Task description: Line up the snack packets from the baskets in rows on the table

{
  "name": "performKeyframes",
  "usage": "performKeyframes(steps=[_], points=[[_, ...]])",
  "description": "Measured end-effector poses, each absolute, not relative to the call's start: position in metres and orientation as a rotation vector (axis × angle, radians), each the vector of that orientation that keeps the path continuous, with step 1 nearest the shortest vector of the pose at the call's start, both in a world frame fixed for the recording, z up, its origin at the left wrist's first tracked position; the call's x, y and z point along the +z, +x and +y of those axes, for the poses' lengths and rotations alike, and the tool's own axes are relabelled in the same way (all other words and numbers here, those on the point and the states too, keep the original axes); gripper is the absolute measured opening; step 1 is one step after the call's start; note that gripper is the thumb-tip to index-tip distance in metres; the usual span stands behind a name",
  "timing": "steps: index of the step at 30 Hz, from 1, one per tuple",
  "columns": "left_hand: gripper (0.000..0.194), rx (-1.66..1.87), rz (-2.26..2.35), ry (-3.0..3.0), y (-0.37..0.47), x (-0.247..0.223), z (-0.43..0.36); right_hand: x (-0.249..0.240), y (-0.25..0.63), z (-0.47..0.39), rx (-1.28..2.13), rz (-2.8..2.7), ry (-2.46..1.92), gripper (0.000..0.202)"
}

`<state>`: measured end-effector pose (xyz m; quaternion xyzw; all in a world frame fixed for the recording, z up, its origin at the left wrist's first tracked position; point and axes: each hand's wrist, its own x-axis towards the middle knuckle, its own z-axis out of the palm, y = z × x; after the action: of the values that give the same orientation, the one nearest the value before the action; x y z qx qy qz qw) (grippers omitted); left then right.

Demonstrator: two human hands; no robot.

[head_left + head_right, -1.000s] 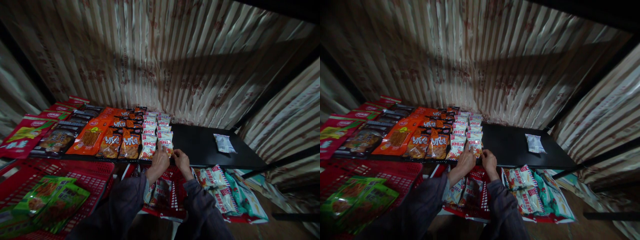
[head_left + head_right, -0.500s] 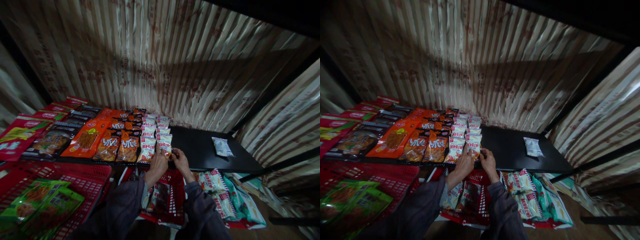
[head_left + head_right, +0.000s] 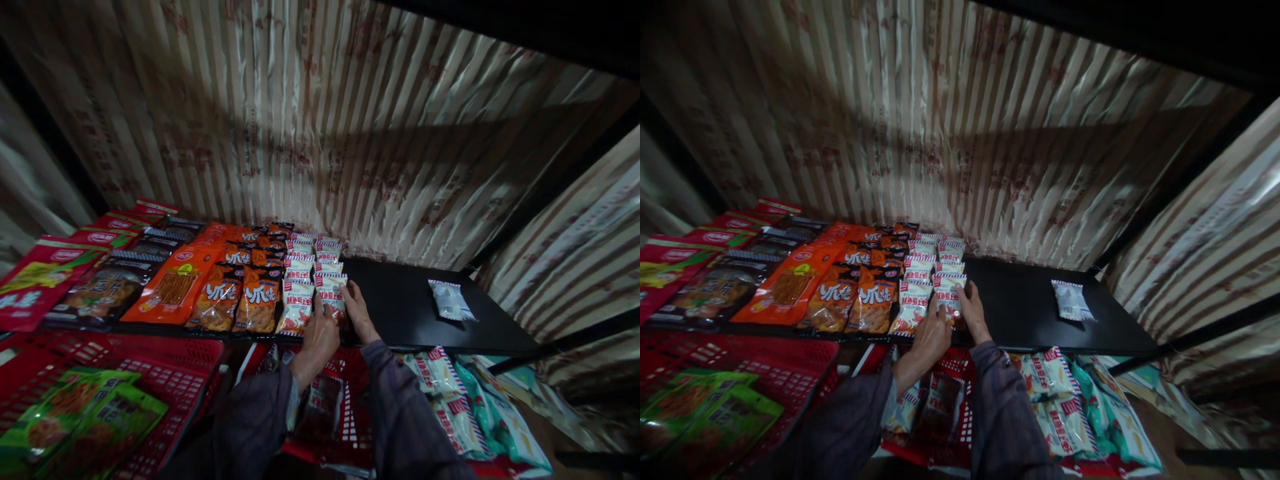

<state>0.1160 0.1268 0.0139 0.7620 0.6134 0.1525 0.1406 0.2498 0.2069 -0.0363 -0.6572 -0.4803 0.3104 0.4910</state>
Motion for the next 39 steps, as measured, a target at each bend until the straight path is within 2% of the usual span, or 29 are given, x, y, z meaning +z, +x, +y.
performKeyframes(steps=[5, 13, 31, 39], points=[[0.05, 0.44, 1.774, 2.187, 0.118, 0.015, 0.127, -0.04, 0.248, 0.224, 0.766, -1.185, -1.599, 0.061], [0.052, 0.466, 1.765, 2.207, 0.12, 0.009, 0.133, -0.049, 0.244, 0.222, 0.742, -1.169, -1.598, 0.045], [0.048, 0.484, 1.767, 2.191, 0.116, 0.02, 0.138, -0.03, 0.225, 0.206, 0.671, -1.121, -1.725, 0.052], [0.05, 0.513, 1.76, 2.305, 0.114, 0.021, 0.149, -0.031, 0.215, 0.208, 0.552, -1.193, -1.793, 0.063]])
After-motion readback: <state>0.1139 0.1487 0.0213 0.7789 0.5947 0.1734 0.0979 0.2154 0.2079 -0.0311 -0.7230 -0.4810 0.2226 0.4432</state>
